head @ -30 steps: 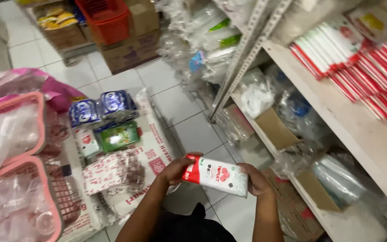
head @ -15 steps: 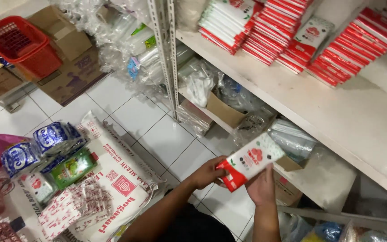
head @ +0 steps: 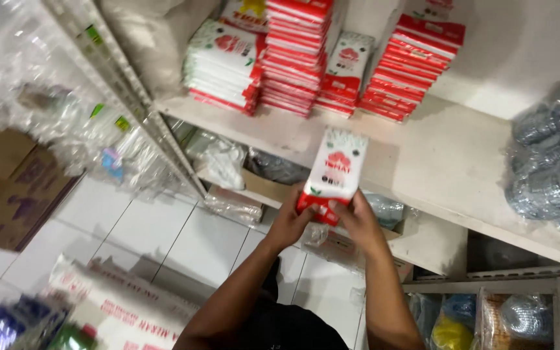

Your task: The person picks up several packaged items one by one and places them onto a storage shelf among existing stacks of similar products.

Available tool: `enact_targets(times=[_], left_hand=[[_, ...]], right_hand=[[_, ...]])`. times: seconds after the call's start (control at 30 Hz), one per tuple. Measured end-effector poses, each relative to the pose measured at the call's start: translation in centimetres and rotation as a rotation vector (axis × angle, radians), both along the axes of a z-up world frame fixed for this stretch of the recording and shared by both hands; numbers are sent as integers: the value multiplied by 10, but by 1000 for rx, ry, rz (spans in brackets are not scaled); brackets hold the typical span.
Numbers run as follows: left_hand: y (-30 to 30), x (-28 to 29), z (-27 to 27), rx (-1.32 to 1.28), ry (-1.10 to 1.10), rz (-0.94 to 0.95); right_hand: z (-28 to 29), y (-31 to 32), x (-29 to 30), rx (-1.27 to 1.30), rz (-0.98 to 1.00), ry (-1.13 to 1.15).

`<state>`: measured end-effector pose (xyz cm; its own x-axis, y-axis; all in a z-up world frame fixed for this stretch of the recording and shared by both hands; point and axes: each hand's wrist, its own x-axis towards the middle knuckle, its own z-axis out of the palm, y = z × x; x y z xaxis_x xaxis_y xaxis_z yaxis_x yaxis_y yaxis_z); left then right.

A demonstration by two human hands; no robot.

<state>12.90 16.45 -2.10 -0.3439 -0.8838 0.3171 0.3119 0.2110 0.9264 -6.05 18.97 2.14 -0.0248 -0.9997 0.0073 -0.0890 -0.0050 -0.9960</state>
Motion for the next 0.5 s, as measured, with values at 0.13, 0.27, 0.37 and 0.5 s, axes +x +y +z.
enact_targets(times=[0.13,0.27,0.37,0.5], left_hand=[[-80,-23,33,-56,64,57],[-151,-55,53,183,154,-13],[-173,-67,50,290,203,-76],[-178,-73,48,365,439,-76]], right_hand=[[33,-83,-16,-63,-27,39],[52,-162,-28,-11,-96,-43],[51,-179,-29,7,-185,-176],[40,-164,-30,-189,-210,-188]])
